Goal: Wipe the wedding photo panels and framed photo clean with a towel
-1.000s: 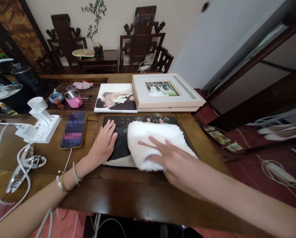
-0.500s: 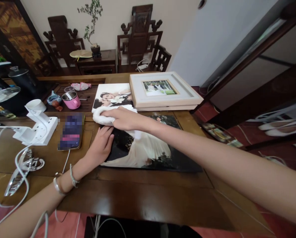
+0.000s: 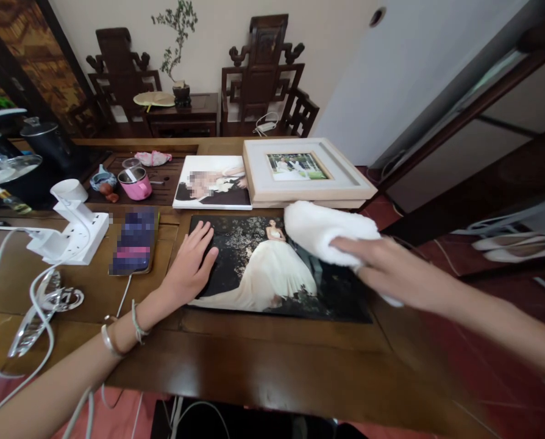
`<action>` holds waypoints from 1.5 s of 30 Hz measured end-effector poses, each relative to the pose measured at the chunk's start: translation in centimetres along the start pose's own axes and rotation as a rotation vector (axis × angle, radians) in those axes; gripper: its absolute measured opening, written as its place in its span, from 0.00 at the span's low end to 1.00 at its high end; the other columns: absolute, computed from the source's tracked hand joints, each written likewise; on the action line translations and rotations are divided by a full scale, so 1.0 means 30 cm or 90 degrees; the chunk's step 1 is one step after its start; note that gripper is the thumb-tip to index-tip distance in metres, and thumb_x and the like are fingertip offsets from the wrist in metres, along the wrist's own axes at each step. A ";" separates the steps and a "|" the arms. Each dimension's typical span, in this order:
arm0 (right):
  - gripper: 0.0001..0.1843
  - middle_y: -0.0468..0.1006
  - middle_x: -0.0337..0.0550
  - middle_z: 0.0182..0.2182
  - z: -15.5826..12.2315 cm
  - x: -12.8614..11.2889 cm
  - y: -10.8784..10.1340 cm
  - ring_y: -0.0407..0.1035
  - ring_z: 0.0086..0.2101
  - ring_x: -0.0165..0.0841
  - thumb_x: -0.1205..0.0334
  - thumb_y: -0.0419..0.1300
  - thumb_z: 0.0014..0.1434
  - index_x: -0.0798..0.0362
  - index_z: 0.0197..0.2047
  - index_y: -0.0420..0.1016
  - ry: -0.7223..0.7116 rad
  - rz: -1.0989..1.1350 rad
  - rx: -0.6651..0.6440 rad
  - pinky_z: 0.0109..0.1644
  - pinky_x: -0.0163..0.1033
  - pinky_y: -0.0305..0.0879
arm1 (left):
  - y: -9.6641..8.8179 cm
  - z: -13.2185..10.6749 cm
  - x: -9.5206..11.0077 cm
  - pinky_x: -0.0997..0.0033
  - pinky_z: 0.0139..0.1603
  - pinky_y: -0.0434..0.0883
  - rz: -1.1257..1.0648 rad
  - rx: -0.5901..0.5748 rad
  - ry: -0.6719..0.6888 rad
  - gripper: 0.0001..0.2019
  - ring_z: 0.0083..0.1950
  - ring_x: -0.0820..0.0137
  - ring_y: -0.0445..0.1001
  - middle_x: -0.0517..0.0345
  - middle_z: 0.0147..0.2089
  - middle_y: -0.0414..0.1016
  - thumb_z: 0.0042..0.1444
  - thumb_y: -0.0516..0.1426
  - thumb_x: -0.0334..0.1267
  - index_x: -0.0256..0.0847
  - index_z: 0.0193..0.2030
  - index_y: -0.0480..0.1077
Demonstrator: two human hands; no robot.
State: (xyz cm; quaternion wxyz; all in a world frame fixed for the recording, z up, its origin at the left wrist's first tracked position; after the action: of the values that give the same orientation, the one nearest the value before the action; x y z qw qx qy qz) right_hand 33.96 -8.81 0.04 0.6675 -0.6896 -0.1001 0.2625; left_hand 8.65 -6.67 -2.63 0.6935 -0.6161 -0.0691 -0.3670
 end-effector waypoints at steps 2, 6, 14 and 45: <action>0.29 0.68 0.58 0.59 -0.077 -0.111 0.026 0.62 0.59 0.51 0.80 0.45 0.47 0.54 0.48 0.72 -0.061 -0.030 0.008 0.58 0.61 0.62 | 0.005 0.003 -0.010 0.47 0.70 0.48 0.005 0.000 -0.001 0.25 0.74 0.60 0.44 0.42 0.72 0.51 0.68 0.41 0.42 0.33 0.67 0.55; 0.23 0.57 0.45 0.67 -0.180 -0.386 0.103 0.42 0.66 0.54 0.81 0.49 0.43 0.51 0.36 0.75 -0.214 -0.017 -0.034 0.62 0.71 0.48 | 0.018 0.008 -0.025 0.48 0.70 0.49 0.030 -0.005 0.008 0.25 0.74 0.60 0.44 0.40 0.72 0.50 0.67 0.40 0.39 0.31 0.68 0.54; 0.36 0.60 0.51 0.65 0.025 -0.301 0.083 0.45 0.65 0.51 0.86 0.48 0.39 0.51 0.49 0.74 -0.179 -0.037 -0.040 0.63 0.68 0.52 | 0.015 0.006 -0.021 0.48 0.70 0.49 0.045 -0.010 0.022 0.24 0.74 0.60 0.45 0.41 0.72 0.51 0.67 0.42 0.39 0.33 0.68 0.54; 0.36 0.70 0.59 0.58 0.249 -0.206 0.028 0.46 0.65 0.47 0.86 0.46 0.44 0.56 0.55 0.70 -0.179 0.013 -0.070 0.63 0.65 0.51 | 0.017 0.006 -0.029 0.46 0.70 0.49 0.033 -0.011 0.027 0.24 0.73 0.60 0.45 0.42 0.72 0.51 0.67 0.43 0.39 0.37 0.68 0.53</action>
State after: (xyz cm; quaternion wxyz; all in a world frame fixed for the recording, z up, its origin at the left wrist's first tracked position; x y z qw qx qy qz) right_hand 24.87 -5.43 0.85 0.6052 -0.6828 -0.1996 0.3573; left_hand 8.39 -6.16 -3.47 0.6990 -0.6155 -0.0349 -0.3623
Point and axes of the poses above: each hand's wrist, its own z-axis towards the middle knuckle, its own y-axis out of the palm, x = y × z, the point moved 10 cm from there along z, towards the middle knuckle
